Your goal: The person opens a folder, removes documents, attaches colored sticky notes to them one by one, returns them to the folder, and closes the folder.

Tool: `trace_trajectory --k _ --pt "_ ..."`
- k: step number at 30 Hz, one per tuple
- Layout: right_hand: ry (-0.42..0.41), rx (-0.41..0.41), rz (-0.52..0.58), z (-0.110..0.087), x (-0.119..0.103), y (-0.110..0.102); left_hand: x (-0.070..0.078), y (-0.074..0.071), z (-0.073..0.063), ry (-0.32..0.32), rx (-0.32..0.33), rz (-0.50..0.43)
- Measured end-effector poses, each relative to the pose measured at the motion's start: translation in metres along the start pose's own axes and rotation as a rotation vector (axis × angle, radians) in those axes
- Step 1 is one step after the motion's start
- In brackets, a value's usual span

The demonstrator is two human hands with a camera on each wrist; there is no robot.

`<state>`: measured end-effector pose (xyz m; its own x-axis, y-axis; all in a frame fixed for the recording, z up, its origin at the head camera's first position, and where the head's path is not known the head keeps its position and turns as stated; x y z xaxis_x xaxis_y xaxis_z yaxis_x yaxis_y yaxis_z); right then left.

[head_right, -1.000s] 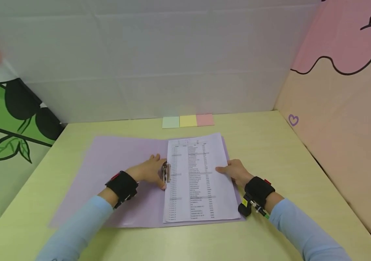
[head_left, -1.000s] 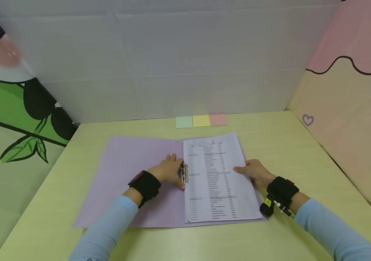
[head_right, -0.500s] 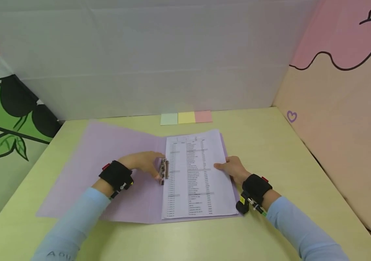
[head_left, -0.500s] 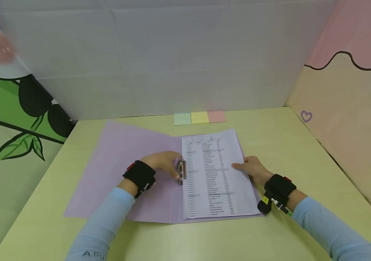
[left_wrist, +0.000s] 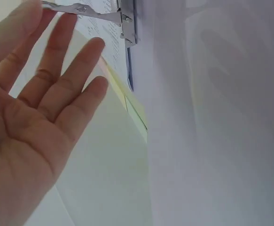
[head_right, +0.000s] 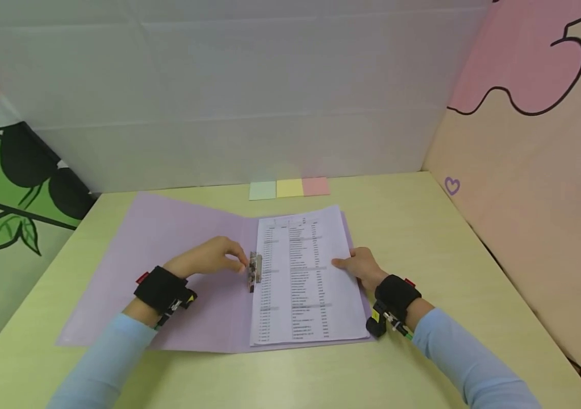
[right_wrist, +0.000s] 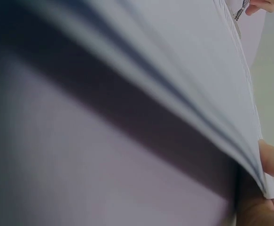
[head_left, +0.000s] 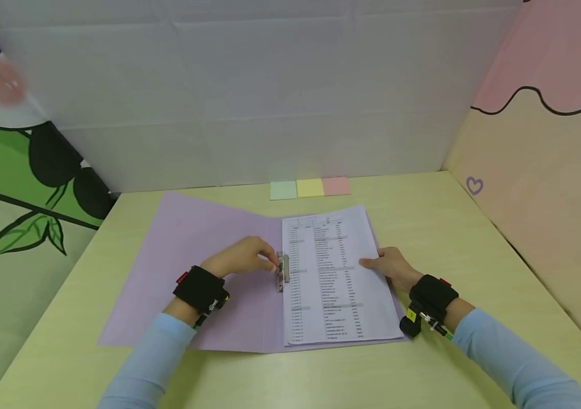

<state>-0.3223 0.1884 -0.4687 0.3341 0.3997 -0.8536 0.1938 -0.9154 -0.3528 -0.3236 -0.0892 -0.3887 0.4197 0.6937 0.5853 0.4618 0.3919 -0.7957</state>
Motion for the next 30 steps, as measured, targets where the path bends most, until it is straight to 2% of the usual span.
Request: trace_trajectory --k 4,10,15,19,23,30 --pt "0.001 -0.001 0.001 0.001 0.001 0.0 0.003 -0.002 -0.003 0.032 0.031 0.023" --pt "-0.015 -0.014 0.024 -0.001 0.0 0.0 0.011 -0.007 -0.005 0.038 0.054 0.089" --pt "-0.013 -0.012 0.022 -0.003 -0.001 0.0 0.015 -0.018 0.001 0.055 0.15 0.16" --pt "-0.003 -0.004 0.011 -0.002 0.0 0.001 0.011 -0.029 0.012 0.053 0.239 0.223" --pt "0.009 0.0 0.025 -0.002 0.001 0.001 0.002 -0.035 0.027 0.015 0.279 0.265" --pt "0.004 0.0 0.037 -0.003 0.002 0.001 -0.019 -0.03 0.055 -0.041 0.265 0.306"
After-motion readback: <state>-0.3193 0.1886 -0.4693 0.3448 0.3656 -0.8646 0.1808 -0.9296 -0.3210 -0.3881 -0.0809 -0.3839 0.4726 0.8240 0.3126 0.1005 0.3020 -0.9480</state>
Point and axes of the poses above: each hand's wrist, its own z-axis towards the middle knuckle, its own y-axis out of the palm, x = y × z, the point moved 8 cm from there along z, towards the middle knuckle, and after that the axes turned 4 degrees about -z, right-handed, at the moved point
